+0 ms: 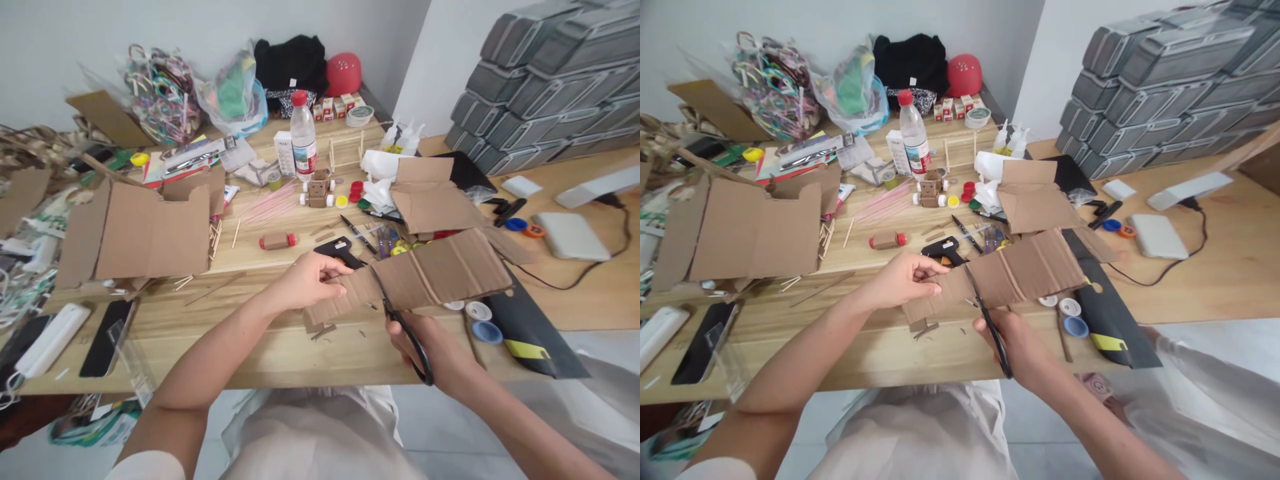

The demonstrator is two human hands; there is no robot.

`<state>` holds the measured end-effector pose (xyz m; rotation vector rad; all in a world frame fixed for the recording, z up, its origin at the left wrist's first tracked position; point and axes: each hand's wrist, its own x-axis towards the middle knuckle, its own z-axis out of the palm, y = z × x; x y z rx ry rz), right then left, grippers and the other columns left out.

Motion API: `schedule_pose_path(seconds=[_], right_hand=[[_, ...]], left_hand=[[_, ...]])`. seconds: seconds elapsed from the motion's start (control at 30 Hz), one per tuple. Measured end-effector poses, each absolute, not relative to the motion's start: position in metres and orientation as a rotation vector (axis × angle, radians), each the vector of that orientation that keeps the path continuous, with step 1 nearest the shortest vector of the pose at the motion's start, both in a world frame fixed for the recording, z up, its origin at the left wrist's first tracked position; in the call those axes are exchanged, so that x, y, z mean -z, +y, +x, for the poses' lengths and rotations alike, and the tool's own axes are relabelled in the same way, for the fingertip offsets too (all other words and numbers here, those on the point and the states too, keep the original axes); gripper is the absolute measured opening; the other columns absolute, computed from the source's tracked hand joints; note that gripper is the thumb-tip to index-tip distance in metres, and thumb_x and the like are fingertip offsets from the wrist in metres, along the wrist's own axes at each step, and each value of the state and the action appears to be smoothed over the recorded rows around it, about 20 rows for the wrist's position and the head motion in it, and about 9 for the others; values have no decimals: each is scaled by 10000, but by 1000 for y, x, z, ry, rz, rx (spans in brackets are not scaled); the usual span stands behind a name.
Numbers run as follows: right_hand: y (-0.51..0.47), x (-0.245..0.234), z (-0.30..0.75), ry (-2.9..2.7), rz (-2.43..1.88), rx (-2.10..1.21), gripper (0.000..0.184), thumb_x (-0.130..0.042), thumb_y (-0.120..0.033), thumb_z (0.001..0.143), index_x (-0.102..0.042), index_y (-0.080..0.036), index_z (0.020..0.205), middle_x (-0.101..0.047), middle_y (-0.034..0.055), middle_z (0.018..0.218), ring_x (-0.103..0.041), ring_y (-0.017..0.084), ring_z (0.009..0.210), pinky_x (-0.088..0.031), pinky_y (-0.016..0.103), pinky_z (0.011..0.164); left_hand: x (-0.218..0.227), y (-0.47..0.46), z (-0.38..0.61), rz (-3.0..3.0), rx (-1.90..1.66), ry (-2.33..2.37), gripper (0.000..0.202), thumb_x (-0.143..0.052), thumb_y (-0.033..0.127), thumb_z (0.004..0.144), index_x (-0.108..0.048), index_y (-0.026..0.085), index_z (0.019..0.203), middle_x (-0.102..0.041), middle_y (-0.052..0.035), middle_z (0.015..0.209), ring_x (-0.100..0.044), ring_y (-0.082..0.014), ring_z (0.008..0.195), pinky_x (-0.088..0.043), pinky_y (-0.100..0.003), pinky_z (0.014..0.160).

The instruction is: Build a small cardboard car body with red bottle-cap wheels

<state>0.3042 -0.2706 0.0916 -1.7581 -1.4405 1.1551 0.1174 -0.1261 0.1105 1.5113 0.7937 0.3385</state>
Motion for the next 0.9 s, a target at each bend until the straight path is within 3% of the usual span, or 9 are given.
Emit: schedule_pose_path(seconds=[0.2, 0.43, 0.67, 0.8, 0.9], right_hand=[[-273, -79, 305, -1311, -1806, -1233, 727, -439, -992, 709, -352, -296, 515, -365, -38, 364, -351, 130, 327, -280, 295, 371], [-280, -82, 308, -1332, -1707, -1275, 751, -388, -1008, 756, -411, -281, 570, -470, -11, 473, -449, 155, 452, -365, 290, 410], [-279, -73, 308, -1206, -1795, -1324, 712, -578, -928, 707, -374, -280, 495, -366, -41, 351, -385, 132, 308, -232, 268, 329], [-282, -77, 306, -1091, -1719, -1460, 770, -547, -1010, 627, -346, -281, 482, -357, -56, 372, -347, 105, 276, -241, 257, 294], [-284, -82, 305, -1084, -1613, -1502, 768, -507, -1017, 666, -441, -262, 541, -405, -54, 427, -387, 103, 302, -255, 247, 308]], left_hand=[[-97, -119, 121, 1458, -281, 759, 331, -862, 127, 652, -837, 143, 982, -700, 6, 709, -594, -104, 635, -458, -226, 635], [-91, -121, 124, 1454, -222, 733, 346, -873, 139, 640, -835, 147, 984, -763, -28, 794, -639, -124, 689, -484, -241, 680], [-91, -118, 119, 1510, -225, 711, 312, -849, 161, 635, -839, 162, 947, -757, -13, 771, -610, -114, 663, -468, -227, 650], [-95, -121, 110, 1607, -228, 720, 284, -817, 146, 665, -849, 177, 946, -759, -5, 741, -590, -116, 632, -452, -229, 627], [-105, -127, 101, 1666, -298, 748, 277, -809, 149, 688, -858, 203, 956, -786, -15, 754, -619, -141, 633, -470, -246, 632]])
